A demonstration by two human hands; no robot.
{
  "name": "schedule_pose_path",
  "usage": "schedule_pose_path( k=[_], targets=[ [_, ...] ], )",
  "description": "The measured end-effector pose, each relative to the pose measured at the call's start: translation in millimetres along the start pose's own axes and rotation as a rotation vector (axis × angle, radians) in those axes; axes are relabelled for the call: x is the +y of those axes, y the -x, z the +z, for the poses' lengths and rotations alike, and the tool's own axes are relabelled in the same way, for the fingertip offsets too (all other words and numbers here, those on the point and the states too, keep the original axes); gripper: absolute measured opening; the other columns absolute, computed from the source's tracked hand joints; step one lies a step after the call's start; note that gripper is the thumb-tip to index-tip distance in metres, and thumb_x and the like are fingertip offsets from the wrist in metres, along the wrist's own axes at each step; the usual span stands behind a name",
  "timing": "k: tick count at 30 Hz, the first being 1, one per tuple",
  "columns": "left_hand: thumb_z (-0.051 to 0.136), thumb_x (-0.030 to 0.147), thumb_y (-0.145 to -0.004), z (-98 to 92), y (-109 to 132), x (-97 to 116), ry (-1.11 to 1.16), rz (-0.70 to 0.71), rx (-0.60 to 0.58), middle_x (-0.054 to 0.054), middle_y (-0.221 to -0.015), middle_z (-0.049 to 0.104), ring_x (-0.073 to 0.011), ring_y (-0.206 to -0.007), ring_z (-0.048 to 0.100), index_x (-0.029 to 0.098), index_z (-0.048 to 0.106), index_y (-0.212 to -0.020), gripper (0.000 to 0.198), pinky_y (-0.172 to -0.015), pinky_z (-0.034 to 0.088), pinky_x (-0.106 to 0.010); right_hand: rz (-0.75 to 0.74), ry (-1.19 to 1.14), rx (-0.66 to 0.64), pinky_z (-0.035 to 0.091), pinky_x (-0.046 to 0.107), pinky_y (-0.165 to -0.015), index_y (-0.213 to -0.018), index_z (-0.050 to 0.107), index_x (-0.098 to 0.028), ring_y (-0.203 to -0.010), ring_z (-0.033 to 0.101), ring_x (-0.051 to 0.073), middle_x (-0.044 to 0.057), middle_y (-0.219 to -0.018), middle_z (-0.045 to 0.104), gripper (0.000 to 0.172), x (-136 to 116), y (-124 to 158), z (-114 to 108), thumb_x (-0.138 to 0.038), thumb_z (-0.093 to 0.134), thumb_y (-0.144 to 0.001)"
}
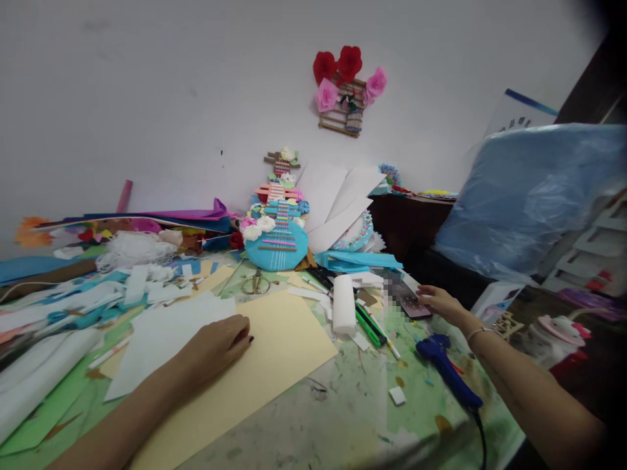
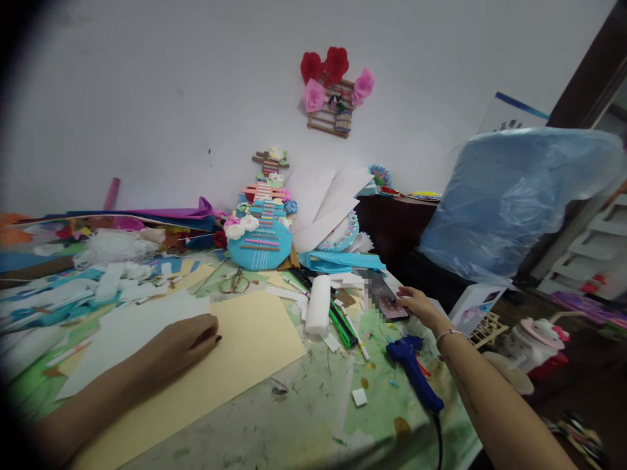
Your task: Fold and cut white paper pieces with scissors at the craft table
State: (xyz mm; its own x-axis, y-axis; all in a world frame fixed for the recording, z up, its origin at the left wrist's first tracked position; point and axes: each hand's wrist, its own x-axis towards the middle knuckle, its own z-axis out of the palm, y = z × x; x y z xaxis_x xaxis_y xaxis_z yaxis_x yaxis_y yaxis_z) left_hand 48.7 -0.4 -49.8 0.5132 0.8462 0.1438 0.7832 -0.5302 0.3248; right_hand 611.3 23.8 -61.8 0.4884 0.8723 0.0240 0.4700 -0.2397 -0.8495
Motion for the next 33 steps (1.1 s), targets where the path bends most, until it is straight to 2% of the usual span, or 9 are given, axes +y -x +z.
schedule_pose_path(
  k=[4, 9, 15, 19, 22, 25, 28, 31, 33],
  targets=[
    [0.039, 0.032, -0.079, -1.2, 1, 1, 0.027, 0.007, -0.013, -0.001, -0.068, 0.052, -0.015, -0.06, 0.044, 0.019, 0.042, -0.07, 0.016, -0.055, 0.026, -0.026, 0.018, -0.013, -0.036, 0.051, 0.02, -0.061, -0.116, 0.056, -0.013, -0.085, 0.064, 0.018, 0.017, -0.119, 0.058, 0.057, -3, 2, -1, -0.011, 0.064, -0.06],
    [0.049, 0.03, -0.07, -5.6, 2, -1, 0.093, 0.02, -0.074, 0.0, -0.073, 0.052, -0.0154, -0.063, 0.045, 0.019, 0.047, -0.081, 0.016, -0.057, 0.028, -0.025, 0.026, 0.018, -0.01, 0.05, 0.02, -0.061, -0.116, 0.057, -0.011, -0.085, 0.064, 0.018, 0.017, -0.117, 0.059, 0.052, -14, 11, 2, -0.013, 0.063, -0.064],
    [0.043, 0.019, -0.07, -6.2, 1, -6, 0.132, 0.112, -0.073, -0.001, -0.074, 0.053, -0.0148, -0.063, 0.045, 0.018, 0.048, -0.077, 0.008, -0.058, 0.031, -0.025, -0.005, 0.186, 0.113, 0.051, 0.029, -0.064, -0.107, 0.061, -0.007, -0.076, 0.066, 0.022, 0.017, -0.089, 0.069, 0.04, -39, 26, -2, -0.019, 0.06, -0.069],
    [0.037, 0.012, -0.067, -8.2, 3, -5, 0.123, 0.139, -0.035, -0.001, -0.07, 0.052, -0.0142, -0.061, 0.044, 0.018, 0.046, -0.07, 0.011, -0.057, 0.03, -0.024, -0.119, 0.353, 0.273, 0.046, 0.038, -0.078, -0.092, 0.066, -0.009, -0.093, 0.061, 0.03, 0.018, -0.09, 0.068, 0.028, -70, 35, -2, -0.014, 0.059, -0.065],
    [0.038, 0.009, -0.059, -9.4, 4, -3, 0.095, 0.137, -0.032, 0.0, -0.067, 0.051, -0.0138, -0.06, 0.043, 0.019, 0.044, -0.066, 0.013, -0.056, 0.029, -0.024, -0.304, 0.393, 0.275, 0.044, 0.036, -0.084, -0.099, 0.064, -0.012, -0.097, 0.06, 0.027, 0.015, -0.098, 0.067, 0.03, -101, 55, 21, -0.015, 0.053, -0.071],
    [0.037, 0.008, -0.056, -7.7, 4, -4, 0.072, 0.133, -0.047, 0.001, -0.064, 0.05, -0.0135, -0.058, 0.042, 0.019, 0.043, -0.065, 0.016, -0.055, 0.027, -0.024, -0.501, 0.38, 0.123, 0.047, 0.028, -0.077, -0.1, 0.064, -0.019, -0.085, 0.063, 0.018, 0.006, -0.098, 0.067, 0.028, -134, 95, 65, -0.018, 0.055, -0.073],
    [0.038, 0.009, -0.061, -5.4, 1, -7, 0.11, 0.08, -0.013, 0.003, -0.06, 0.048, -0.0129, -0.055, 0.042, 0.019, 0.044, -0.073, 0.017, -0.052, 0.027, -0.024, -0.784, 0.288, -0.201, 0.049, 0.029, -0.072, -0.106, 0.06, -0.02, -0.081, 0.062, 0.017, 0.006, -0.101, 0.065, 0.03, -165, 149, 117, -0.021, 0.055, -0.076],
    [0.042, 0.015, -0.069, -6.5, -1, -6, 0.239, 0.035, 0.098, 0.004, -0.063, 0.049, -0.0119, -0.055, 0.045, 0.02, 0.041, -0.079, 0.011, -0.053, 0.032, -0.023, -0.836, 0.162, -0.518, 0.049, 0.027, -0.066, -0.118, 0.052, -0.021, -0.078, 0.062, 0.015, 0.008, -0.108, 0.061, 0.044, -188, 191, 165, -0.019, 0.059, -0.074],
    [0.043, 0.018, -0.073, -8.4, -1, 0, 0.325, 0.042, 0.182, 0.003, -0.067, 0.051, -0.0115, -0.059, 0.048, 0.02, 0.04, -0.079, 0.007, -0.055, 0.037, -0.023, -0.799, 0.074, -0.643, 0.049, 0.026, -0.064, -0.127, 0.043, -0.024, -0.076, 0.062, 0.014, 0.008, -0.106, 0.061, 0.056, -195, 205, 191, -0.015, 0.059, -0.073]
  ],
)
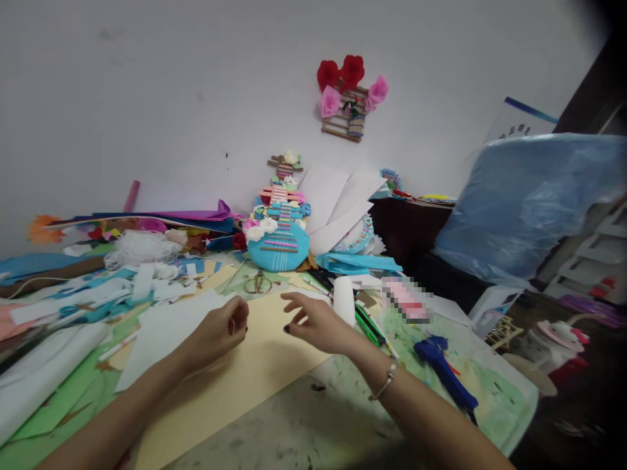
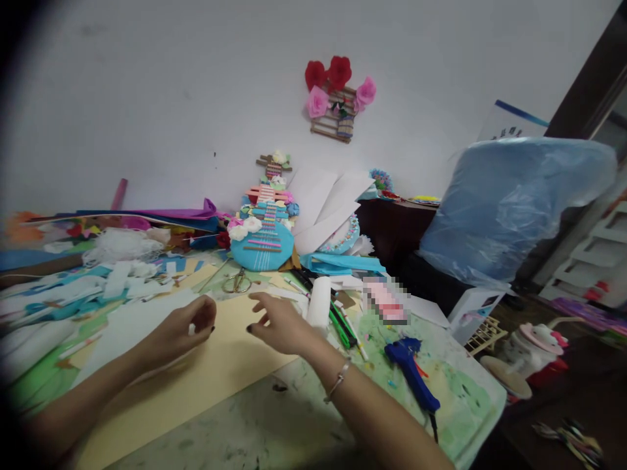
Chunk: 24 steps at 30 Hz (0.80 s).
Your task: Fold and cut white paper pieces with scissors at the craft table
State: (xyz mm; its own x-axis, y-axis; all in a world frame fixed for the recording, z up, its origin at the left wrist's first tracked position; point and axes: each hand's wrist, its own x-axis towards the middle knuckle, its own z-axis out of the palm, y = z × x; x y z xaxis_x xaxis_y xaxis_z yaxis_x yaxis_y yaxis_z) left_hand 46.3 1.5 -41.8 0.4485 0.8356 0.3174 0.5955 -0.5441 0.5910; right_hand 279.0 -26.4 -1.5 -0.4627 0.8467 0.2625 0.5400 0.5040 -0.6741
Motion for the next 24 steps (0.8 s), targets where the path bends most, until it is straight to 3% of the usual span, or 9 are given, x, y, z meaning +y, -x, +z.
schedule_pose_path(
  k=[2, 5, 7, 10, 14, 19, 22, 24],
  targets=[
    [0.045, 0.019, -0.075, 1.9, 1, 8, 0.065, 0.043, 0.047, 0.003, -0.071, 0.052, -0.0115, -0.063, 0.051, 0.02, 0.04, -0.08, 0.007, -0.059, 0.04, -0.023, -0.011, -0.136, -0.028, 0.049, 0.026, -0.066, -0.135, 0.031, -0.03, -0.074, 0.062, 0.013, 0.006, -0.106, 0.06, 0.072, 1, -11, 20, -0.01, 0.06, -0.071],
    [0.045, 0.018, -0.077, 9.7, 3, 19, 0.099, 0.13, 0.05, 0.002, -0.074, 0.054, -0.0113, -0.066, 0.052, 0.02, 0.043, -0.081, 0.005, -0.063, 0.042, -0.023, -0.026, -0.36, -0.055, 0.049, 0.026, -0.068, -0.138, 0.024, -0.033, -0.074, 0.061, 0.011, 0.003, -0.099, 0.063, 0.08, 13, -20, 40, -0.007, 0.059, -0.071],
    [0.045, 0.017, -0.077, 15.9, 5, 24, 0.09, 0.17, 0.041, 0.002, -0.072, 0.055, -0.0113, -0.067, 0.052, 0.019, 0.045, -0.078, 0.003, -0.062, 0.042, -0.023, -0.025, -0.378, -0.079, 0.049, 0.025, -0.068, -0.13, 0.041, -0.029, -0.074, 0.061, 0.012, 0.002, -0.094, 0.065, 0.066, 22, -20, 47, -0.008, 0.059, -0.07],
    [0.048, 0.018, -0.077, 21.9, 5, 25, 0.098, 0.204, -0.006, 0.0, -0.074, 0.057, -0.012, -0.07, 0.053, 0.018, 0.049, -0.079, 0.002, -0.065, 0.043, -0.024, -0.011, -0.297, -0.102, 0.047, 0.023, -0.066, -0.103, 0.064, -0.021, -0.075, 0.061, 0.013, 0.001, -0.087, 0.068, 0.034, 31, -16, 51, -0.01, 0.055, -0.071],
    [0.052, 0.025, -0.079, 21.4, 4, 20, 0.166, 0.178, -0.032, -0.002, -0.082, 0.061, -0.0142, -0.078, 0.056, 0.018, 0.053, -0.085, 0.009, -0.073, 0.046, -0.027, 0.068, -0.314, -0.069, 0.047, 0.024, -0.065, -0.089, 0.07, -0.017, -0.073, 0.062, 0.015, 0.001, -0.077, 0.069, 0.022, 38, -14, 47, -0.015, 0.056, -0.072],
    [0.059, 0.026, -0.076, 17.7, 2, 11, 0.337, 0.053, 0.058, -0.002, -0.08, 0.059, -0.0142, -0.077, 0.058, 0.017, 0.053, -0.083, 0.013, -0.075, 0.049, -0.03, 0.235, -0.442, 0.009, 0.049, 0.025, -0.059, -0.074, 0.067, -0.014, -0.058, 0.061, 0.013, 0.003, -0.065, 0.066, 0.017, 40, -17, 40, -0.027, 0.057, -0.074],
    [0.062, 0.026, -0.074, 18.8, 2, 10, 0.404, 0.019, 0.082, -0.001, -0.077, 0.056, -0.0129, -0.073, 0.056, 0.016, 0.052, -0.081, 0.015, -0.072, 0.049, -0.029, 0.297, -0.49, 0.026, 0.046, 0.023, -0.047, -0.089, 0.061, -0.015, -0.049, 0.059, 0.012, 0.002, -0.061, 0.064, 0.028, 37, -15, 41, -0.039, 0.051, -0.08],
    [0.061, 0.024, -0.075, 20.7, 2, 12, 0.422, 0.024, 0.059, -0.001, -0.076, 0.056, -0.0124, -0.072, 0.055, 0.016, 0.053, -0.081, 0.013, -0.071, 0.048, -0.028, 0.265, -0.399, 0.022, 0.044, 0.021, -0.047, -0.104, 0.056, -0.018, -0.047, 0.057, 0.011, -0.001, -0.059, 0.062, 0.032, 36, -13, 44, -0.035, 0.057, -0.077]
  ],
)
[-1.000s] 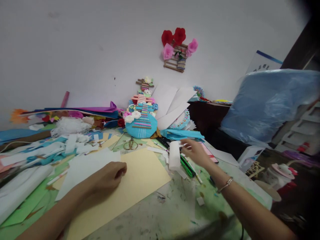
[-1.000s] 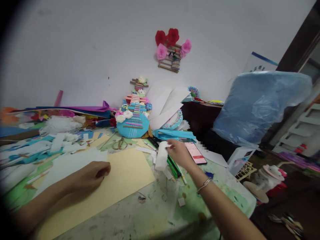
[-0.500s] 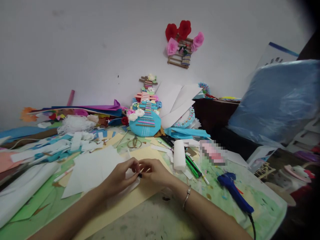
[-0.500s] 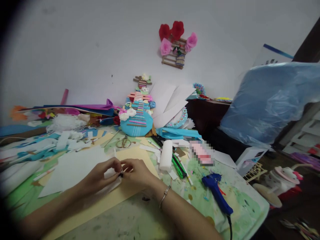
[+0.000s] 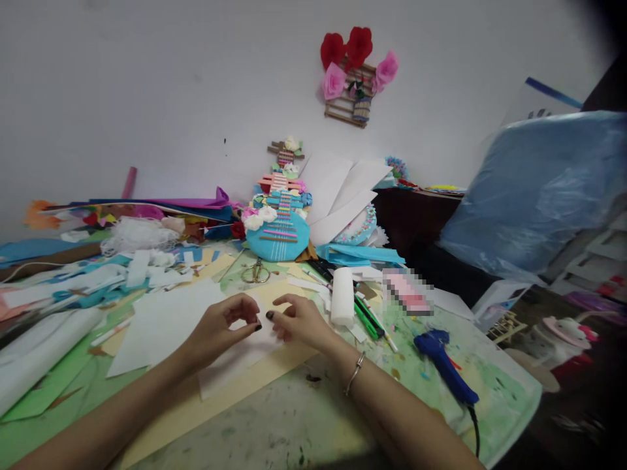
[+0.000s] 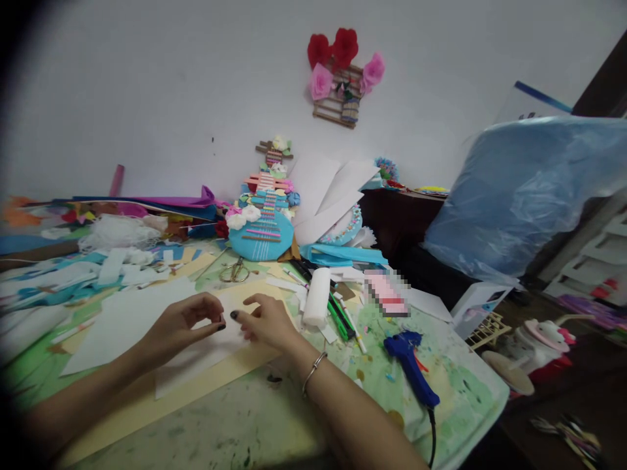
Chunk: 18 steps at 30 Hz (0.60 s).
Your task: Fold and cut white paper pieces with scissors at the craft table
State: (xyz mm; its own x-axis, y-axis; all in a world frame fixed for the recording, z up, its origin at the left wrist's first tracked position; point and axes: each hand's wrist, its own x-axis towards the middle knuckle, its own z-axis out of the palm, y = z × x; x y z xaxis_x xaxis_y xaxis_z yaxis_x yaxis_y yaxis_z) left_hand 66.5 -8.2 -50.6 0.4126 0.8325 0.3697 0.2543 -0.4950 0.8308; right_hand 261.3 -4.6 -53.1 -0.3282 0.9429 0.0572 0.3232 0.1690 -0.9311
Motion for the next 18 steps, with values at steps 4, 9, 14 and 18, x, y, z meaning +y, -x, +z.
schedule_pose_path(
  k=[4, 9, 14, 18],
  targets=[
    [0.06, 0.021, -0.074, 3.2, 0, 0, 0.007, -0.004, -0.026, -0.001, -0.075, 0.055, -0.0122, -0.072, 0.053, 0.016, 0.054, -0.079, 0.009, -0.069, 0.046, -0.028, -0.103, 0.31, -0.003, 0.042, 0.02, -0.056, -0.1, 0.061, -0.02, -0.058, 0.058, 0.011, -0.002, -0.066, 0.065, 0.036, 2, 1, 3, -0.009, 0.061, -0.065],
    [0.064, 0.014, -0.066, 1.5, 1, -2, 0.048, -0.062, 0.02, 0.002, -0.066, 0.053, -0.0108, -0.065, 0.051, 0.016, 0.054, -0.075, 0.013, -0.066, 0.045, -0.026, -0.136, 0.454, 0.059, 0.039, 0.02, -0.06, -0.094, 0.064, -0.02, -0.063, 0.057, 0.011, -0.002, -0.068, 0.064, 0.031, 3, -1, 3, -0.005, 0.055, -0.068],
    [0.068, 0.01, -0.058, 0.2, 1, 2, 0.171, -0.098, 0.096, 0.003, -0.062, 0.052, -0.0094, -0.06, 0.05, 0.014, 0.055, -0.068, 0.016, -0.063, 0.043, -0.025, -0.107, 0.602, 0.146, 0.037, 0.025, -0.064, -0.088, 0.063, -0.017, -0.075, 0.055, 0.017, 0.005, -0.082, 0.063, 0.025, 3, -1, 6, -0.028, 0.069, -0.067],
    [0.073, 0.013, -0.053, -0.7, -1, 6, 0.298, -0.116, 0.141, 0.002, -0.063, 0.053, -0.0089, -0.059, 0.049, 0.013, 0.057, -0.07, 0.023, -0.057, 0.042, -0.023, -0.048, 0.718, 0.156, 0.031, 0.024, -0.058, -0.08, 0.061, -0.018, -0.076, 0.054, 0.018, 0.004, -0.082, 0.061, 0.027, 5, 0, 13, -0.035, 0.073, -0.062]
  ],
)
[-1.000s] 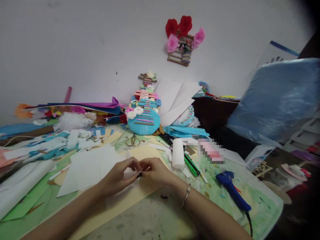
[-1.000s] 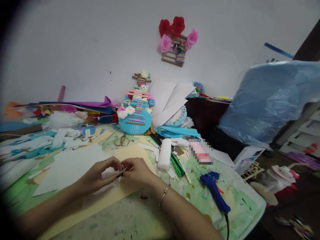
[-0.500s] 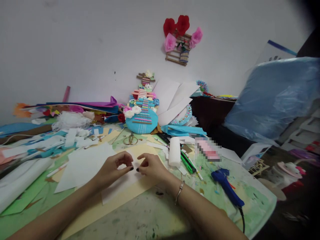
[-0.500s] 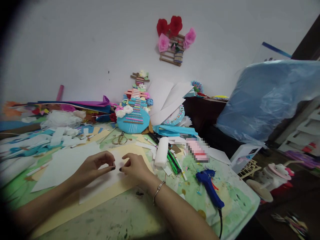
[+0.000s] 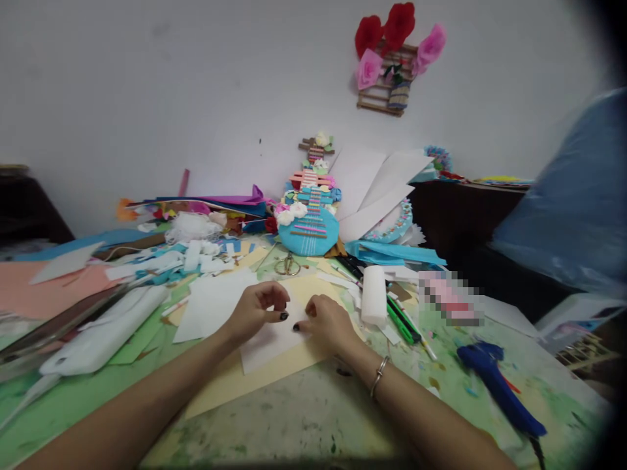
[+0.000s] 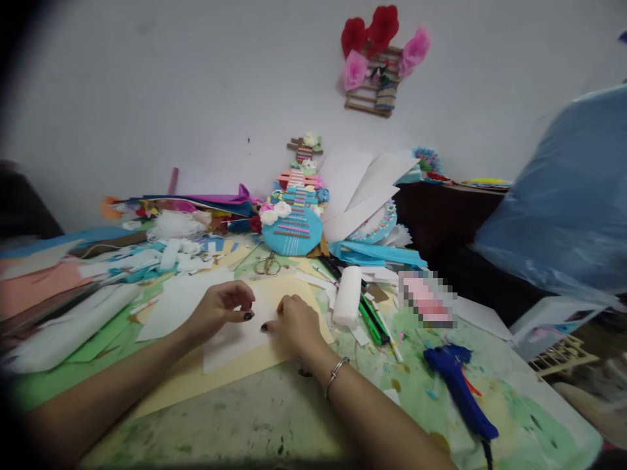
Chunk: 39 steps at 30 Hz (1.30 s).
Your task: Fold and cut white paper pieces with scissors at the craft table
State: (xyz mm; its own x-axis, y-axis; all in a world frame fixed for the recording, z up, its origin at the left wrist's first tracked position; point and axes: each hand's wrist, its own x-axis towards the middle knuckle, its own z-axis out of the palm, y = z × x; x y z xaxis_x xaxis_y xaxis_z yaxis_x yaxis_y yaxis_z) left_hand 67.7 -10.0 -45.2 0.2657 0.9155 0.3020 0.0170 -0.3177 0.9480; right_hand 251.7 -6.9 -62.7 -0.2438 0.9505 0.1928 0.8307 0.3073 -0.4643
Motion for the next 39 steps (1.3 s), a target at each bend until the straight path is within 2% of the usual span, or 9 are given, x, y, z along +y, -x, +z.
schedule_pose_path(
  k=[4, 11, 13, 16, 20, 22, 25, 34, 39],
  targets=[
    [0.076, 0.014, -0.051, -2.0, -1, -1, 0.078, -0.026, 0.005, 0.003, -0.063, 0.054, -0.0085, -0.058, 0.051, 0.013, 0.059, -0.075, 0.03, -0.054, 0.043, -0.021, 0.004, -0.066, -0.003, 0.027, 0.023, -0.054, -0.066, 0.06, -0.018, -0.067, 0.052, 0.015, 0.002, -0.07, 0.062, 0.006, -2, 0, 3, -0.021, 0.065, -0.068],
    [0.077, 0.01, -0.049, -2.0, 0, 0, 0.209, -0.104, 0.006, 0.003, -0.066, 0.054, -0.0063, -0.054, 0.051, 0.014, 0.059, -0.08, 0.036, -0.051, 0.043, -0.019, 0.076, -0.107, 0.123, 0.031, 0.024, -0.056, -0.062, 0.058, -0.017, -0.064, 0.051, 0.015, 0.002, -0.065, 0.06, 0.009, 11, -9, -14, -0.012, 0.054, -0.069],
    [0.077, 0.01, -0.048, -0.9, 0, 2, 0.233, -0.106, 0.016, 0.003, -0.068, 0.054, -0.0059, -0.055, 0.05, 0.014, 0.058, -0.082, 0.038, -0.052, 0.044, -0.019, 0.087, -0.098, 0.192, 0.034, 0.026, -0.061, -0.068, 0.059, -0.017, -0.07, 0.052, 0.017, 0.004, -0.072, 0.059, 0.006, 14, -9, -18, -0.013, 0.055, -0.068],
    [0.077, 0.011, -0.05, 1.4, 0, 4, 0.245, -0.104, -0.009, 0.001, -0.074, 0.057, -0.0061, -0.056, 0.051, 0.014, 0.058, -0.086, 0.041, -0.053, 0.045, -0.02, -0.048, -0.208, 0.277, 0.039, 0.028, -0.067, -0.087, 0.062, -0.018, -0.079, 0.052, 0.018, 0.005, -0.088, 0.058, 0.017, 8, -4, -18, -0.019, 0.06, -0.07],
    [0.077, 0.013, -0.052, 5.2, 1, 3, 0.258, -0.107, -0.08, -0.001, -0.078, 0.06, -0.0067, -0.056, 0.052, 0.014, 0.057, -0.086, 0.04, -0.052, 0.043, -0.02, -0.261, -0.463, 0.153, 0.04, 0.025, -0.063, -0.086, 0.065, -0.021, -0.071, 0.052, 0.014, 0.002, -0.081, 0.062, 0.011, -10, 5, -12, -0.026, 0.061, -0.076],
    [0.077, 0.012, -0.052, 6.6, 2, 3, 0.254, -0.123, -0.101, -0.001, -0.077, 0.061, -0.0072, -0.056, 0.052, 0.013, 0.056, -0.085, 0.04, -0.054, 0.043, -0.021, -0.279, -0.473, 0.163, 0.039, 0.024, -0.062, -0.076, 0.065, -0.02, -0.067, 0.052, 0.013, 0.0, -0.073, 0.062, 0.004, -16, 8, -10, -0.023, 0.062, -0.076],
    [0.077, 0.012, -0.052, 7.1, 2, 1, 0.22, -0.123, -0.131, -0.002, -0.076, 0.063, -0.0078, -0.057, 0.052, 0.013, 0.056, -0.084, 0.038, -0.056, 0.043, -0.022, -0.299, -0.417, 0.197, 0.036, 0.025, -0.06, -0.062, 0.062, -0.019, -0.063, 0.05, 0.013, -0.001, -0.062, 0.058, 0.013, -18, 10, -11, -0.018, 0.062, -0.075],
    [0.074, 0.01, -0.056, 5.4, 0, 0, 0.15, -0.131, -0.196, -0.002, -0.072, 0.063, -0.0073, -0.056, 0.051, 0.011, 0.058, -0.083, 0.032, -0.053, 0.038, -0.02, -0.333, -0.538, 0.083, 0.036, 0.024, -0.059, -0.055, 0.061, -0.018, -0.061, 0.049, 0.012, -0.002, -0.058, 0.053, 0.016, -16, 9, -14, -0.008, 0.061, -0.068],
    [0.075, 0.01, -0.055, 3.1, -1, -1, 0.119, -0.155, -0.257, -0.004, -0.073, 0.065, -0.0084, -0.058, 0.053, 0.011, 0.06, -0.081, 0.03, -0.055, 0.04, -0.021, -0.372, -0.584, 0.06, 0.033, 0.023, -0.057, -0.046, 0.051, -0.018, -0.059, 0.045, 0.011, -0.004, -0.053, 0.044, 0.023, -14, 9, -10, -0.003, 0.055, -0.064]
  ],
)
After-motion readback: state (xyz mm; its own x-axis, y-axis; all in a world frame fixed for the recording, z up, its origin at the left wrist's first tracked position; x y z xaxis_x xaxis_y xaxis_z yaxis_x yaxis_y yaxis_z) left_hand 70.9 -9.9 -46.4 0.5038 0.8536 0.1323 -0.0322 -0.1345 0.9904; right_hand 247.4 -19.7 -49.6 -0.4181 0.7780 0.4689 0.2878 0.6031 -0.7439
